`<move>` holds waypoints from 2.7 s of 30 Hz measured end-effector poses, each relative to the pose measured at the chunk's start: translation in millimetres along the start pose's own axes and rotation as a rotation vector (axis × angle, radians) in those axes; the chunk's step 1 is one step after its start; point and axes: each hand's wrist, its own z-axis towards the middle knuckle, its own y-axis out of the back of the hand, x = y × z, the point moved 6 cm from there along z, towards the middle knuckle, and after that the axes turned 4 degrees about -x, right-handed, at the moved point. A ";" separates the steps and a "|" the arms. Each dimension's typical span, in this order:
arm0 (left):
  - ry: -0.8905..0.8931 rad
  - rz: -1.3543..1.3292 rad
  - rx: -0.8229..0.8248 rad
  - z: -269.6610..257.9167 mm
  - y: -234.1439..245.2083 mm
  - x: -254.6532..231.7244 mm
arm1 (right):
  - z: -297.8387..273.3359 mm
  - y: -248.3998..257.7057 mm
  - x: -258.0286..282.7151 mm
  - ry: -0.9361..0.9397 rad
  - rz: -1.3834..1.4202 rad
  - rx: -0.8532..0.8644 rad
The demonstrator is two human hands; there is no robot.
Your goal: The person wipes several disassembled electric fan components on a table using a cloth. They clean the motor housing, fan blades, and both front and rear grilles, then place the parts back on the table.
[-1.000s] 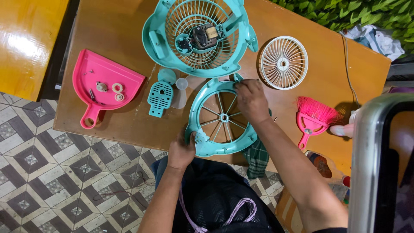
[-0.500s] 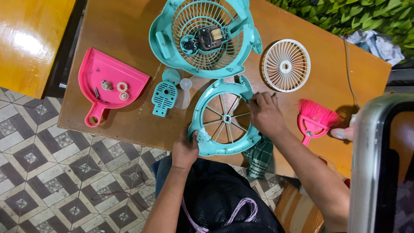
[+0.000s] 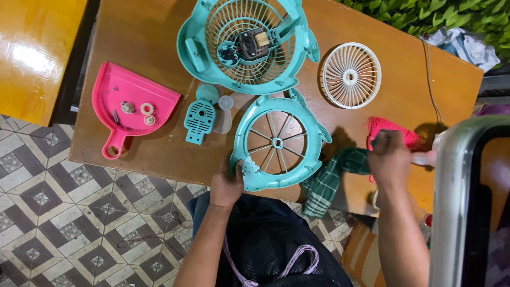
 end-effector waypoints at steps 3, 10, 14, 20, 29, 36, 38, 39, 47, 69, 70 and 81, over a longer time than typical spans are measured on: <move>0.166 0.033 0.122 -2.2 -6.8 9.3 | -5.3 36.2 -15.8 -0.022 -0.075 -0.052; 0.065 0.070 0.069 -1.8 -5.7 4.8 | -22.2 13.9 -15.2 0.078 -0.067 0.100; 0.092 0.059 0.079 -2.2 -5.6 9.4 | -73.1 11.3 1.1 0.104 -0.009 0.144; 0.060 0.027 0.100 -3.2 -6.1 13.0 | -132.9 -33.6 23.3 0.281 0.027 0.292; 0.020 -0.004 0.172 -0.8 -2.7 1.9 | -108.5 36.8 -44.0 0.193 0.233 -0.325; 0.201 -0.032 0.274 -1.7 0.8 -7.4 | -92.3 43.5 -67.2 -0.089 0.356 -0.448; 0.279 -0.005 0.284 -2.7 -1.2 -2.3 | -87.7 21.4 -60.8 -0.105 0.023 -0.205; 0.318 0.009 0.288 -3.4 -1.3 1.7 | -86.8 10.6 -58.1 -0.109 -0.141 -0.082; 0.121 0.025 0.208 -3.9 -2.1 10.6 | -115.0 -8.1 11.1 0.196 -0.051 -0.130; -0.120 0.432 0.340 -17.2 -53.9 -23.7 | -67.0 20.1 4.4 0.037 0.198 -0.255; -0.186 0.446 0.319 -18.8 -59.2 -31.6 | -64.0 21.0 11.4 0.081 0.200 -0.242; -0.292 0.503 0.153 4.0 6.0 -50.7 | -100.7 18.4 39.6 0.117 0.192 -0.064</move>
